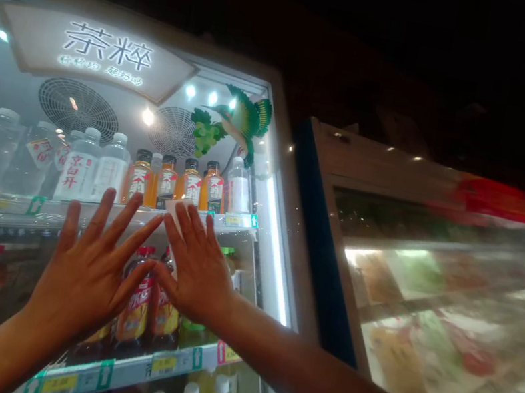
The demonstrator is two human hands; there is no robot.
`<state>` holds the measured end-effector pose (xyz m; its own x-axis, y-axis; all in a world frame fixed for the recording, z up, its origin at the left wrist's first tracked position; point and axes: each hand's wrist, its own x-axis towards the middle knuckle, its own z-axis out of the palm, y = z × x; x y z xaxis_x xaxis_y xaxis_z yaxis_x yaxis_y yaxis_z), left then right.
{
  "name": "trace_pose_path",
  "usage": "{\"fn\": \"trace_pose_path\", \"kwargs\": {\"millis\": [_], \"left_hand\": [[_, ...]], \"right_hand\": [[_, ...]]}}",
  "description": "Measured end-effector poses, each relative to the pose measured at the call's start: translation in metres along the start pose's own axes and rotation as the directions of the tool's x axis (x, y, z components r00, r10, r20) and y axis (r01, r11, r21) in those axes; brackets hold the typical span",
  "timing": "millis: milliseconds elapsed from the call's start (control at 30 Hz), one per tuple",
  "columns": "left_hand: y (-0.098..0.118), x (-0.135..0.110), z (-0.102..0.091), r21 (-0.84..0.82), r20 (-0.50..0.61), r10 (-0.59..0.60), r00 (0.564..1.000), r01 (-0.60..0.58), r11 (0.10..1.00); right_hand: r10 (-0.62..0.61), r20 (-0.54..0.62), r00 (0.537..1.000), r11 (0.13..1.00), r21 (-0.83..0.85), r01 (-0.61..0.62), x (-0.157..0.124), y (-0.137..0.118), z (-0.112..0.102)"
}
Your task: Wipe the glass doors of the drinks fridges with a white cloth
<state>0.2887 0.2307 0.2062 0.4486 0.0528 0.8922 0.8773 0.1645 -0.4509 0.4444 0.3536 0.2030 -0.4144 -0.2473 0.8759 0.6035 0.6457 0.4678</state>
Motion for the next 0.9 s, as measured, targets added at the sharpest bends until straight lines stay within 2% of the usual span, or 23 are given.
{"fn": "trace_pose_path", "kwargs": {"millis": [133, 200, 267, 367, 433, 500, 633, 700, 833, 900], "left_hand": [[0.019, 0.033, 0.022, 0.013, -0.003, 0.009, 1.000, -0.009, 1.000], [0.026, 0.048, 0.032, 0.023, 0.005, 0.009, 1.000, -0.009, 1.000], [0.035, 0.055, 0.041, 0.027, 0.010, 0.006, 1.000, -0.007, 1.000], [0.046, 0.053, 0.051, 0.024, 0.009, 0.014, 1.000, -0.014, 1.000], [0.051, 0.053, 0.054, 0.025, 0.018, 0.021, 1.000, -0.021, 0.999], [0.054, 0.058, 0.055, 0.025, 0.031, 0.025, 0.999, -0.026, 0.999], [0.054, 0.074, 0.056, 0.022, 0.027, 0.000, 1.000, -0.001, 1.000], [0.054, 0.076, 0.055, 0.034, 0.025, -0.005, 1.000, 0.005, 0.999], [0.054, 0.066, 0.049, 0.075, 0.059, 0.009, 0.998, -0.013, 0.997], [0.051, 0.062, 0.046, 0.085, 0.079, 0.016, 0.997, -0.023, 0.996]], "right_hand": [[0.132, -0.041, 0.990, 0.991, -0.001, -0.132, 0.030, 0.067, 0.000], [0.191, -0.042, 0.981, 0.982, 0.010, -0.190, 0.039, 0.086, 0.000], [0.188, -0.050, 0.981, 0.982, 0.020, -0.187, 0.027, 0.089, -0.002], [0.118, -0.064, 0.991, 0.993, 0.028, -0.116, -0.011, 0.081, -0.005], [0.074, -0.052, 0.996, 0.997, 0.031, -0.073, -0.025, 0.085, -0.008], [0.071, -0.041, 0.997, 0.997, 0.029, -0.070, -0.020, 0.100, -0.009], [0.195, -0.029, 0.980, 0.981, 0.026, -0.194, 0.009, 0.131, -0.010], [0.211, -0.036, 0.977, 0.977, 0.031, -0.210, 0.003, 0.128, -0.010], [0.167, -0.023, 0.986, 0.985, 0.054, -0.165, -0.044, 0.100, -0.011], [0.159, -0.001, 0.987, 0.986, 0.056, -0.158, -0.049, 0.097, -0.012]]}}
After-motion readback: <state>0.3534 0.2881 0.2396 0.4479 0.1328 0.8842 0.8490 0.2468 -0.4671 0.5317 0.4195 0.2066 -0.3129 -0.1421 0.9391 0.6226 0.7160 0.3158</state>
